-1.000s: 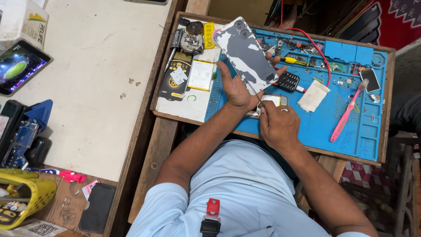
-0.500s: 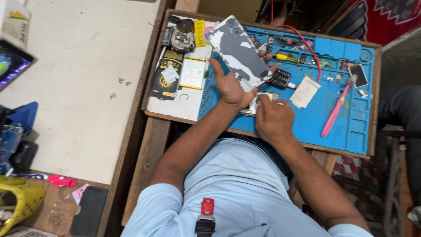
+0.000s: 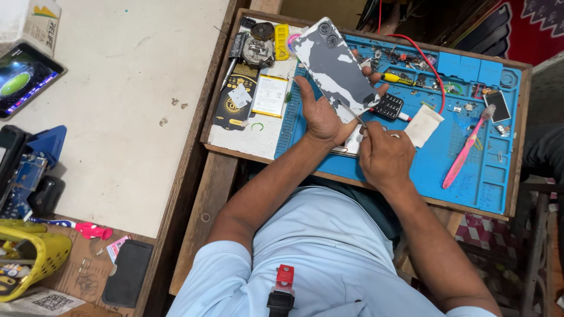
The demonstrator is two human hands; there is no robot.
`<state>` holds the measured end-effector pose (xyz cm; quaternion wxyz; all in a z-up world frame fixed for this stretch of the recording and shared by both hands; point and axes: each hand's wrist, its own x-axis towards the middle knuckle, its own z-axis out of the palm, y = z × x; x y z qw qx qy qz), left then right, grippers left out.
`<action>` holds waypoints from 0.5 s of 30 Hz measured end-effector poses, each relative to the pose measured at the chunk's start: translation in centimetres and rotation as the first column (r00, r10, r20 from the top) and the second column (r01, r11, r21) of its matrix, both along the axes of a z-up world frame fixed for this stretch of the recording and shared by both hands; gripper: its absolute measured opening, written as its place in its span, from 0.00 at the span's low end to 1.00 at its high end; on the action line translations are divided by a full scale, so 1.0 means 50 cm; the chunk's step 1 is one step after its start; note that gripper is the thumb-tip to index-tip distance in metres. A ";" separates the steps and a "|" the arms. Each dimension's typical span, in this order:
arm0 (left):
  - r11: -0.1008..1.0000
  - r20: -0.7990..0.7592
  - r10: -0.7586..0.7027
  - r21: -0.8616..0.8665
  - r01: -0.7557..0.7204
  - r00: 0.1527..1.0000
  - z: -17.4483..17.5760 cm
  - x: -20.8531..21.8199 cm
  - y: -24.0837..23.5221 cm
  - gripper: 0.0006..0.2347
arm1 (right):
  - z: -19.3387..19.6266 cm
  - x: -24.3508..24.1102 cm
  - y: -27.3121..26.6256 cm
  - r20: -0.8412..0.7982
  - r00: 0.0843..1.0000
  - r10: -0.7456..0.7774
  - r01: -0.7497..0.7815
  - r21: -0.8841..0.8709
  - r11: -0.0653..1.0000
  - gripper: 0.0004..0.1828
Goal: The person scrapes residue from the back of a smartphone using a white plastic tool, then aligns and applies a yellow patterned skin to the phone's back, smoothing it with the tool.
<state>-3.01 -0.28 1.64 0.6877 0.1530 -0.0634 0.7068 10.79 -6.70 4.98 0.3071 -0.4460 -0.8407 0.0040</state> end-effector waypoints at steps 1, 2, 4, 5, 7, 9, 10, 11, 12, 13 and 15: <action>1.000 -0.014 0.000 -0.006 0.000 1.000 0.000 0.002 0.002 0.48 | 0.002 0.001 0.001 0.007 1.000 -0.023 0.024 -0.004 1.000 0.03; 1.000 -0.028 0.001 -0.012 -0.002 1.000 0.000 0.004 0.002 0.49 | 0.003 0.003 0.002 -0.004 1.000 0.011 -0.011 0.006 1.000 0.04; 1.000 -0.009 -0.002 -0.001 0.002 1.000 -0.001 0.005 0.001 0.49 | 0.000 0.002 0.001 -0.031 0.996 0.080 -0.079 0.027 0.997 0.07; 1.000 -0.002 -0.004 0.003 0.004 1.000 -0.002 0.003 -0.002 0.49 | -0.002 0.003 0.002 -0.001 0.999 0.040 -0.040 0.026 0.999 0.07; 1.000 -0.004 0.002 -0.006 -0.002 1.000 0.000 -0.001 0.002 0.47 | -0.003 0.002 0.009 0.061 0.997 -0.039 0.037 0.034 0.999 0.07; 1.000 0.000 -0.001 -0.013 0.001 1.000 0.003 0.002 0.010 0.48 | -0.002 0.004 0.016 0.013 0.999 -0.040 0.039 0.018 0.999 0.04; 1.000 0.007 -0.005 -0.015 0.005 1.000 0.001 0.004 0.007 0.48 | 0.000 0.008 0.013 -0.006 0.999 -0.039 0.039 0.009 0.999 0.03; 1.000 0.014 -0.008 -0.016 0.008 1.000 -0.001 0.007 0.003 0.49 | 0.001 0.009 0.007 -0.006 1.000 -0.010 0.010 0.012 1.000 0.04; 1.000 0.015 -0.008 -0.019 0.009 1.000 0.000 0.006 0.003 0.49 | 0.002 0.002 0.004 -0.013 1.000 0.022 -0.021 0.019 1.000 0.05; 1.000 0.015 -0.009 -0.023 0.009 1.000 0.001 0.003 0.002 0.48 | 0.005 -0.002 0.003 -0.019 0.998 0.053 -0.053 0.027 0.998 0.05; 0.998 -0.009 0.004 -0.057 -0.005 1.000 0.000 -0.009 -0.005 0.48 | 0.010 -0.011 0.001 -0.023 1.000 -0.012 0.011 -0.030 0.999 0.04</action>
